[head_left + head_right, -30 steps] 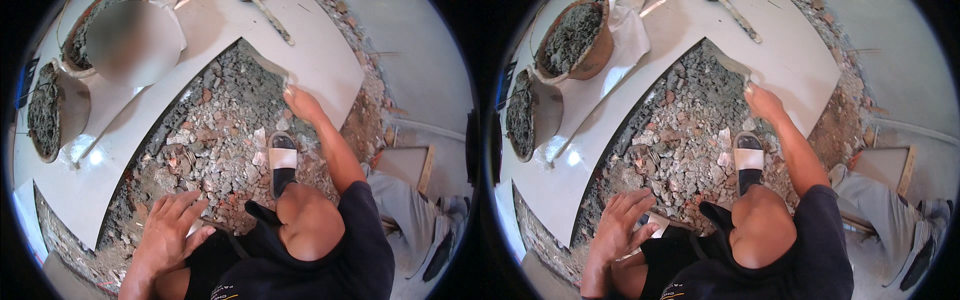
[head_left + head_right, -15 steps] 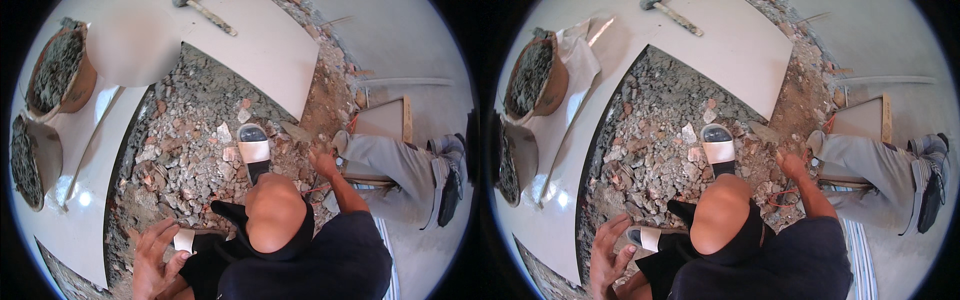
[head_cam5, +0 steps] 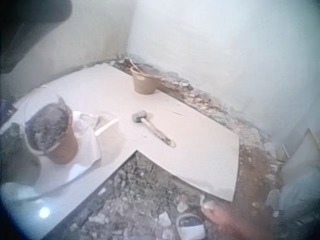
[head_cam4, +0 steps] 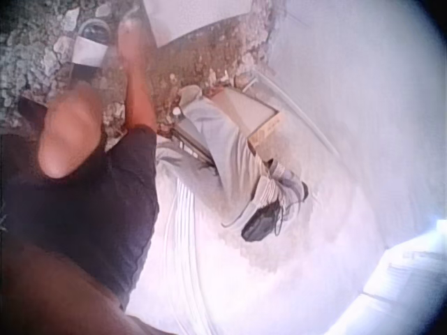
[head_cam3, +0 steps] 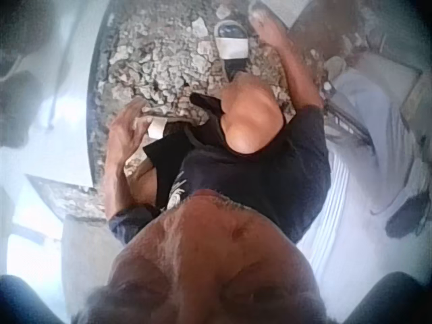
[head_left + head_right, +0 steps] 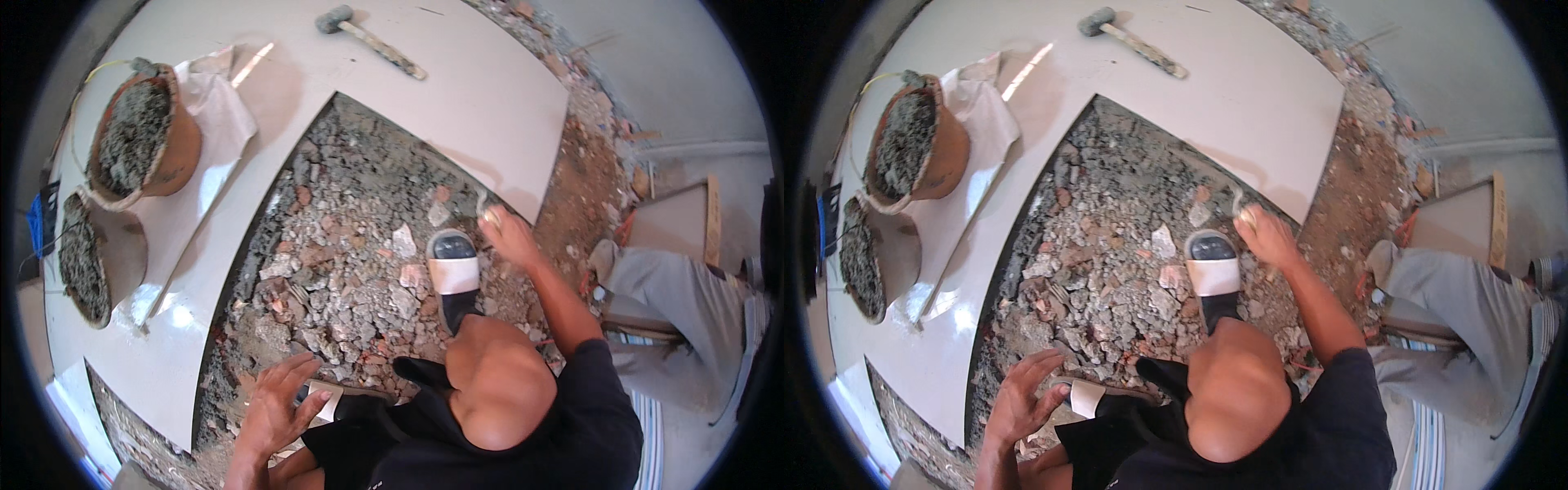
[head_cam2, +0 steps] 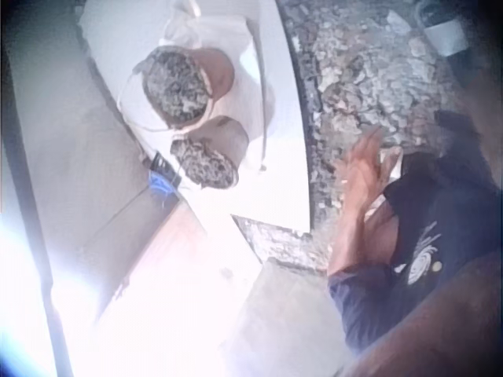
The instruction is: The person unpacks a large ceramic tile from cardboard packaging, places it on a prepared floor area, and uses a rubber mallet to tap it into position. The person then scoops cement from a bucket and spreads it evenly on the floor with a trowel to prepare for the next tile.
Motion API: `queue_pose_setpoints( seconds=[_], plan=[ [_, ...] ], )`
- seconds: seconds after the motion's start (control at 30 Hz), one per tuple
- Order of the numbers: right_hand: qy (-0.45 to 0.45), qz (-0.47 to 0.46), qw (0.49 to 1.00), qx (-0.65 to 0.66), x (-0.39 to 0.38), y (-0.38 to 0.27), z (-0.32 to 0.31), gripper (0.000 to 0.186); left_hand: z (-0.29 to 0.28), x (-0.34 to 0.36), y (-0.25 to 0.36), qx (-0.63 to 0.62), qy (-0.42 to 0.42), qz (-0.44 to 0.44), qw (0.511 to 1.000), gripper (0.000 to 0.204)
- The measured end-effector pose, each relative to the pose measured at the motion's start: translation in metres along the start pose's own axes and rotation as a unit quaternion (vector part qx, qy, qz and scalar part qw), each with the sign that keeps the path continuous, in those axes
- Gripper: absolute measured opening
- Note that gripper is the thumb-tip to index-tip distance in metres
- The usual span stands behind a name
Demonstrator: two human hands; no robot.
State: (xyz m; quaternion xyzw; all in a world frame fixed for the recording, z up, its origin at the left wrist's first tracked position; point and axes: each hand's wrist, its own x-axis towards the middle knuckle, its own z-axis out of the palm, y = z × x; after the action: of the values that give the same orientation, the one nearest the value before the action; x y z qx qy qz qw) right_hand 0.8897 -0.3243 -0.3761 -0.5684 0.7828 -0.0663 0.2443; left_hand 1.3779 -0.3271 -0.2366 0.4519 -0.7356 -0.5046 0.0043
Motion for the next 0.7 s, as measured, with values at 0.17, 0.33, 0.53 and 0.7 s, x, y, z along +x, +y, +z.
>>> queue_pose_setpoints(
  seconds=[0.17, 0.33, 0.53, 0.7],
  plan=[
    [-0.074, -0.01, 0.995, -0.065, 0.065, -0.059, 0.028, 0.048, 0.006, -0.004, 0.005, 0.004, -0.009, 0.008, 1.0, 0.044],
    [-0.081, -0.102, 0.99, -0.06, 0.009, -0.081, 0.014, 0.042, 0.009, -0.007, 0.011, 0.013, 0.005, 0.085, 0.996, 0.047],
    [-0.182, -0.125, 0.975, -0.025, -0.003, -0.128, 0.037, 0.049, -0.003, -0.004, 0.033, 0.05, 0.049, 0.202, 0.977, 0.045],
    [-0.39, -0.062, 0.919, -0.003, 0.014, -0.172, 0.03, 0.056, -0.027, -0.006, 0.043, 0.042, 0.094, 0.284, 0.953, 0.044]
  ],
)
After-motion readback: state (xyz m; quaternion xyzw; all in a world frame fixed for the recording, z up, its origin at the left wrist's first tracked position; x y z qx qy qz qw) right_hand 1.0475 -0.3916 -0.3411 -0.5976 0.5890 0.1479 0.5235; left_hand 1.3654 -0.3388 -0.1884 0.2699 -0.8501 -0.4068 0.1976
